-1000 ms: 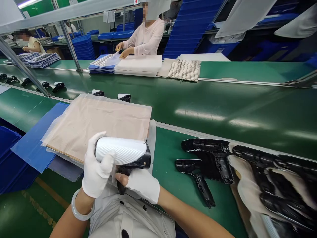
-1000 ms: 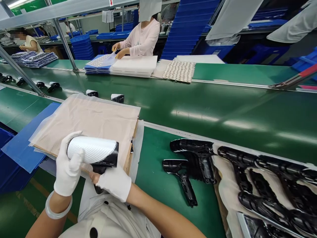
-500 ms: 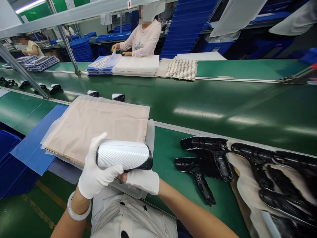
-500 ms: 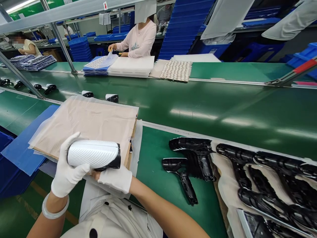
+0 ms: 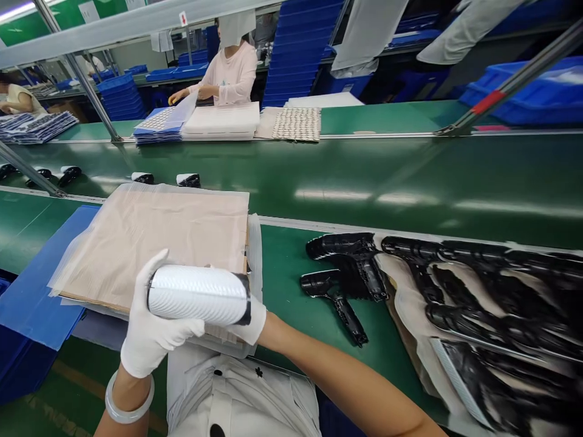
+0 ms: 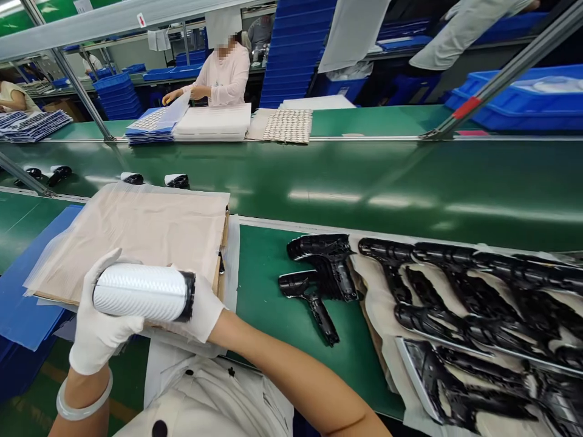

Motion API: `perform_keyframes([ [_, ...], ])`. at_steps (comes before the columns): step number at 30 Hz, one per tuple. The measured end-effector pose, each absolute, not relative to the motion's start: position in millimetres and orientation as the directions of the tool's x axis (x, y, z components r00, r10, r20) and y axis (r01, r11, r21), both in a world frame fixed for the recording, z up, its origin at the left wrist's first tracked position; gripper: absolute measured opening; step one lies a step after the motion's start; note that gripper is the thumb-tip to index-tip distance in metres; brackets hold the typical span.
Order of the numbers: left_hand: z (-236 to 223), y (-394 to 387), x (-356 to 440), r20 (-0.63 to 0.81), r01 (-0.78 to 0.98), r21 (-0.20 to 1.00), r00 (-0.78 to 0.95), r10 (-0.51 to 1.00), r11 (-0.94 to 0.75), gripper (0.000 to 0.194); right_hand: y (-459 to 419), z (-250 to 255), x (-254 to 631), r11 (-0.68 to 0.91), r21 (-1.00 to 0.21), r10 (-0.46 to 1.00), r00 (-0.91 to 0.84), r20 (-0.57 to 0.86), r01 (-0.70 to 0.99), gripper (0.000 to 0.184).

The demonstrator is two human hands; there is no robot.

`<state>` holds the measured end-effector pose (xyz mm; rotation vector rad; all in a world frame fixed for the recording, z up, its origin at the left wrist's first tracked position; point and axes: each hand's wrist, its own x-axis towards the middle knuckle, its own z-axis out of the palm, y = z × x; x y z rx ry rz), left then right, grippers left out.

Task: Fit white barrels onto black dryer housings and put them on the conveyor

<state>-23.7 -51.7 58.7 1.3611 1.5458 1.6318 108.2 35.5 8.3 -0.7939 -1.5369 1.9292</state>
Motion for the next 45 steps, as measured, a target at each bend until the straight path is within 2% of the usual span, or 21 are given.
perform_keyframes([
  [3,57.6,-51.6,-25.0,0.302,0.282,0.937,-0.357,0.884,-0.206,0.094,43.0,11.7,109.4,-0.238,-0.968,0.780,-0.608,-0.145,-0.074,0.022],
  [6,59.2,-50.1,-24.0,0.306,0.308,0.931,-0.362,0.881,-0.197,0.091,47.8,13.8,110.7,-0.232,-0.970,0.788,-0.598,-0.145,-0.071,0.022],
  [9,61.6,-48.3,-22.5,0.293,0.302,0.935,-0.361,0.886,-0.186,0.090,51.8,16.5,111.1,-0.070,-0.996,0.775,-0.625,-0.089,0.055,0.024],
  [11,62.2,-47.6,-22.1,0.277,0.295,0.940,-0.358,0.892,-0.174,0.091,55.7,19.4,111.2,0.114,-0.978,0.773,-0.634,-0.024,0.176,0.024],
  [14,61.5,-47.6,-22.0,0.269,0.315,0.936,-0.352,0.896,-0.157,0.096,62.5,23.7,113.1,0.429,-0.841,0.779,-0.607,0.159,0.330,0.018],
  [16,61.3,-47.8,-21.9,0.254,0.327,0.935,-0.348,0.903,-0.137,0.097,66.2,24.8,116.3,0.613,-0.675,0.745,-0.584,0.322,0.411,0.013],
  [19,62.2,-48.0,-21.7,0.230,0.332,0.937,-0.351,0.908,-0.109,0.098,69.4,23.2,122.6,0.735,-0.511,0.676,-0.542,0.499,0.446,0.024],
  [23,64.2,-47.9,-22.0,0.213,0.346,0.934,-0.349,0.913,-0.085,0.100,71.6,17.6,125.9,0.756,-0.450,0.654,-0.513,0.556,0.475,0.028],
  [31,64.8,-46.2,-22.4,0.220,0.363,0.927,-0.313,0.924,-0.098,0.110,77.9,17.1,119.0,0.658,-0.554,0.738,-0.286,0.612,0.510,0.025],
  [33,65.4,-46.3,-21.4,0.215,0.357,0.929,-0.311,0.926,-0.095,0.111,78.9,22.9,120.5,0.656,-0.565,0.739,-0.272,0.617,0.500,0.023],
  [41,66.8,-48.1,-21.0,0.220,0.333,0.935,-0.279,0.935,-0.120,0.111,76.8,42.5,127.9,0.732,-0.487,0.650,-0.275,0.708,0.477,0.015],
  [43,66.9,-48.0,-20.8,0.236,0.338,0.931,-0.269,0.934,-0.138,0.105,77.3,47.4,129.7,0.736,-0.477,0.649,-0.302,0.698,0.480,0.016],
  [45,66.2,-47.7,-20.1,0.268,0.326,0.929,-0.256,0.929,-0.178,0.090,77.5,52.6,132.1,0.745,-0.462,0.642,-0.329,0.693,0.482,0.016],
])
